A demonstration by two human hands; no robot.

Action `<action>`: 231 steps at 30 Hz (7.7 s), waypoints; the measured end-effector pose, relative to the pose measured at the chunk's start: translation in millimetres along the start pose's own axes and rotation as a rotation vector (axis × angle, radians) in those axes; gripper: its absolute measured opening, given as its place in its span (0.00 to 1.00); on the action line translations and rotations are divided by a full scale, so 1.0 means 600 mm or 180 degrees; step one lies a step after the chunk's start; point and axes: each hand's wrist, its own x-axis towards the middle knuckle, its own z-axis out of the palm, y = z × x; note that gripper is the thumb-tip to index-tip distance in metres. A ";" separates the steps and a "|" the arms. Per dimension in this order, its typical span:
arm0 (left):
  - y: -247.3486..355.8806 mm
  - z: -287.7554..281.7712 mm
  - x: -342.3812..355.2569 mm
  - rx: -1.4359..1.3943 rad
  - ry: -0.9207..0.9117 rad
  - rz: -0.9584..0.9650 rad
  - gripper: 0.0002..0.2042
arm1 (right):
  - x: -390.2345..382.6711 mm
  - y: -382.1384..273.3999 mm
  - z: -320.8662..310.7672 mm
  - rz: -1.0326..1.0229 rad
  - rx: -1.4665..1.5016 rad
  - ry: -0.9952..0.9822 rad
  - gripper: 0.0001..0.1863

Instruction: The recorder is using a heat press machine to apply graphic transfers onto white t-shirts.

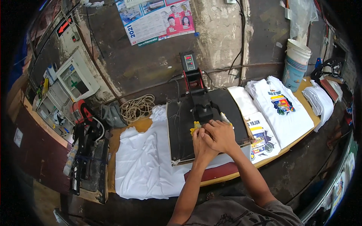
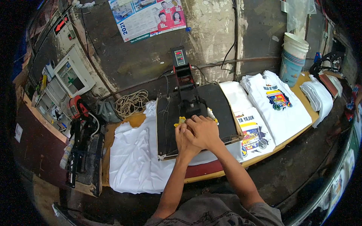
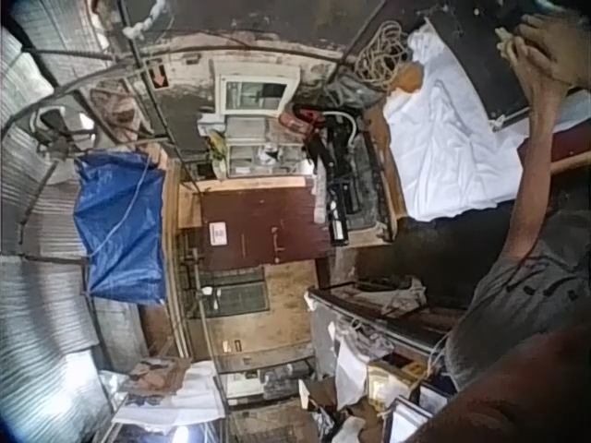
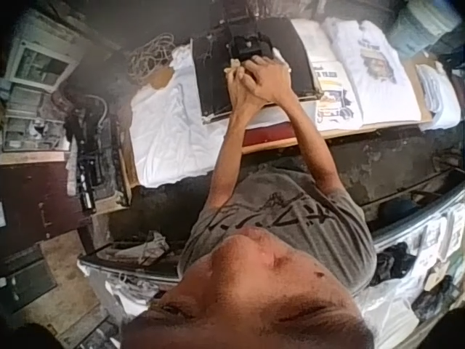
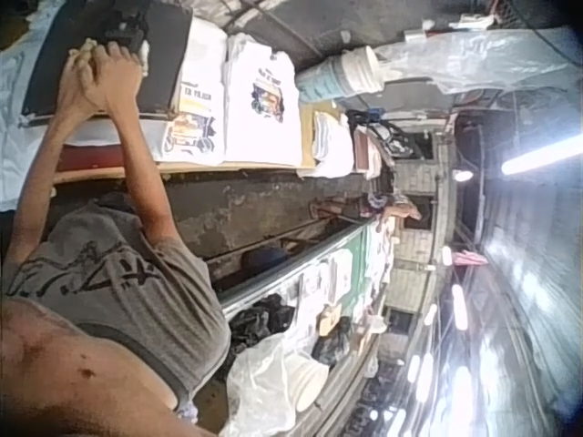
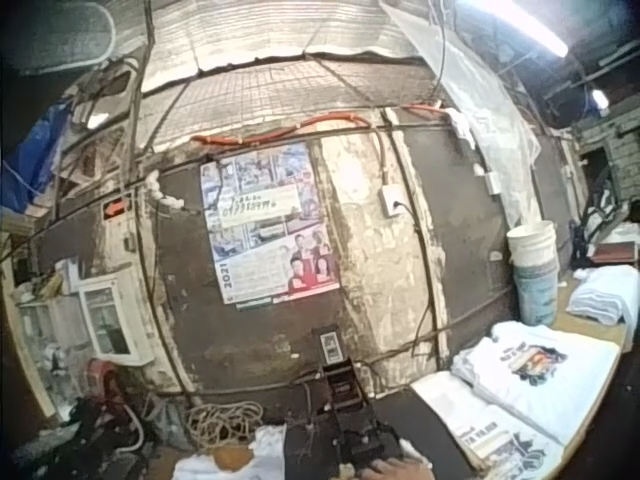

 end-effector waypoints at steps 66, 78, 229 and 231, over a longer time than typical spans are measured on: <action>0.009 0.009 -0.001 0.0121 0.0154 -0.0145 0.19 | -0.001 0.008 -0.008 -0.0087 0.0063 -0.0054 0.15; 0.007 0.010 0.000 0.0090 0.0201 -0.0124 0.17 | -0.001 0.008 -0.005 -0.0077 0.0032 -0.0055 0.15; 0.517 0.397 0.082 -0.1313 -0.0443 0.0860 0.09 | -0.344 0.795 -0.386 0.3292 0.3805 0.2699 0.33; 0.494 0.426 0.097 -0.1560 -0.0334 0.0353 0.09 | -0.318 0.828 -0.417 0.3296 0.3545 0.2697 0.28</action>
